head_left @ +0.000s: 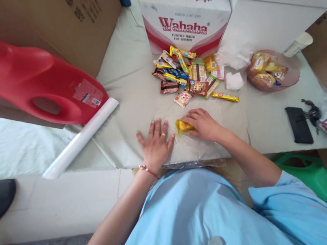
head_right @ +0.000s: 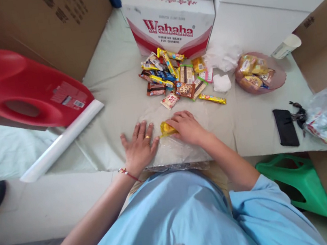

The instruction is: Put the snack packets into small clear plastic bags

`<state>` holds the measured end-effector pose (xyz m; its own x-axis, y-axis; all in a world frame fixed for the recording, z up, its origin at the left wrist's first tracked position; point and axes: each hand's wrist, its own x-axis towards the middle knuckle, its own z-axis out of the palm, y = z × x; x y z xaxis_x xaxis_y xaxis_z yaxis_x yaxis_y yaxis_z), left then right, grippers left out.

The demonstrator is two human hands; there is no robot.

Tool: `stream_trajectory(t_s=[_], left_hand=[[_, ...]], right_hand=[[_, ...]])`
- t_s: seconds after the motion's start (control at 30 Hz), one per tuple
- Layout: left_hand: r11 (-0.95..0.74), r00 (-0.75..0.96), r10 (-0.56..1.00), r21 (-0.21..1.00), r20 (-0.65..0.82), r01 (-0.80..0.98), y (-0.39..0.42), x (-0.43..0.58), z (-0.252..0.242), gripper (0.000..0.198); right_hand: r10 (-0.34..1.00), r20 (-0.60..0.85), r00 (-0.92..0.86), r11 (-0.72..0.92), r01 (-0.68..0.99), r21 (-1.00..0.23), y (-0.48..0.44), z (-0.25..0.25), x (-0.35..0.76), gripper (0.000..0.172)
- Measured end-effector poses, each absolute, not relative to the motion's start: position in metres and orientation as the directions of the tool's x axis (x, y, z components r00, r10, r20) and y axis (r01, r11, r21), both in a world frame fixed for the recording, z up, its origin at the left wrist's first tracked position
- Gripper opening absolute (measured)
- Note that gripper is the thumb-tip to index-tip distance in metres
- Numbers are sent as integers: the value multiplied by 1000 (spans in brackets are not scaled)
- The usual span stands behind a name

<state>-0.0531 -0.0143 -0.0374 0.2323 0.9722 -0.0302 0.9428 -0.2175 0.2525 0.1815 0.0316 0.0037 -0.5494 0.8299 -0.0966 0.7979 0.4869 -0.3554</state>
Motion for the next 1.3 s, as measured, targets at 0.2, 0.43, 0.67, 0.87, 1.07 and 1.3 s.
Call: stream_trajectory(t_s=[0.2,0.43,0.67,0.87,1.07,1.3], left_hand=[[-215,233,972,285,-33,934,-15,-55,-37,63],[-197,229,972,354,-50,914,-15,-61,-33,62],[-508,559,825,537,79,674,-33,-132,-32,66],[-637,738,675,509,6,579,-36,-160,-41,44],[-568,713,701,622,22,540,-6,-152,-27,32],[-445,575,818,646,11,621,64,-122,-10,39]], right_hand=[[877,6,-480,447,813,-372,13,1,183,50],[891,-4,-455,411,809,-420,-8,-16,176,54],[786,90,-611,533,598,-599,-95,-6,234,53],[854,45,-519,466,722,-511,-124,-44,252,35],[862,70,-501,396,583,-710,-77,-13,253,25],[963,-63,-261,149,713,-685,-2,9,268,27]])
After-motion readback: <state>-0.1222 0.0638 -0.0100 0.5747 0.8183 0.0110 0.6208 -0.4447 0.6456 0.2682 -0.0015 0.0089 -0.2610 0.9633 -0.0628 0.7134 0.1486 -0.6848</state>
